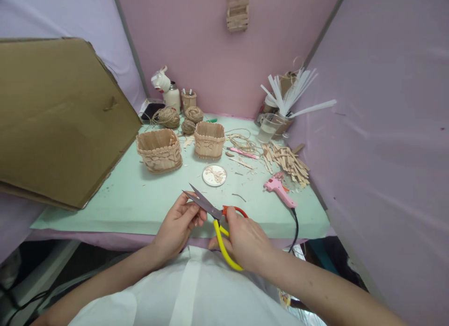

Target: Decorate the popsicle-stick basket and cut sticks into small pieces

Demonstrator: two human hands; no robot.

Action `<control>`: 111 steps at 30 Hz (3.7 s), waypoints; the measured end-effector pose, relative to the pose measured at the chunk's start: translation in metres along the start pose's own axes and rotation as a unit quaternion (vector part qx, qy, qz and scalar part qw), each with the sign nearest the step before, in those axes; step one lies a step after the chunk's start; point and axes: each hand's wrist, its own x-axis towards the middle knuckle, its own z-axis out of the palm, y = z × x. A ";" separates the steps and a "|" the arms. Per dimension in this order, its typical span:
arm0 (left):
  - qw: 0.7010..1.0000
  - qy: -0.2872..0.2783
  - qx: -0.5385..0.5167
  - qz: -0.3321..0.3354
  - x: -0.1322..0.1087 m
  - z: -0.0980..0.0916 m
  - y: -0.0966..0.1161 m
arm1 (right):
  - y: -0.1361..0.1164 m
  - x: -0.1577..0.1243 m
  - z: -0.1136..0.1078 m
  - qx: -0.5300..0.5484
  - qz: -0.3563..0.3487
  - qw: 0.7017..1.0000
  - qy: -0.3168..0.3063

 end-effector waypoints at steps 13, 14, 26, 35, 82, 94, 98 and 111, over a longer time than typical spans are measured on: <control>0.999 0.020 -0.028 -0.012 -0.001 0.006 0.000 | 0.001 0.001 0.003 -0.006 0.007 1.000 -0.002; 0.999 0.018 -0.027 -0.011 -0.001 0.006 0.000 | 0.001 0.000 0.002 -0.002 0.006 1.000 -0.005; 0.999 0.025 -0.022 -0.015 -0.001 0.004 -0.001 | 0.000 -0.002 -0.001 -0.016 -0.001 1.000 -0.003; 1.000 0.017 -0.020 -0.015 -0.001 0.002 -0.003 | 0.000 -0.001 0.001 -0.041 -0.005 0.999 -0.004; 0.997 -0.045 0.060 -0.012 0.000 -0.013 -0.001 | 0.012 -0.010 -0.017 0.016 -0.032 0.997 -0.073; 0.997 -0.045 0.056 -0.021 0.000 -0.013 0.000 | 0.006 -0.010 -0.017 0.008 -0.009 0.996 -0.089; 0.997 -0.045 0.047 -0.032 -0.001 -0.011 0.001 | 0.005 -0.011 -0.017 0.020 -0.007 0.996 -0.090; 0.996 -0.006 0.011 -0.094 -0.005 -0.011 0.008 | 0.018 -0.008 -0.033 0.151 -0.048 0.975 -0.158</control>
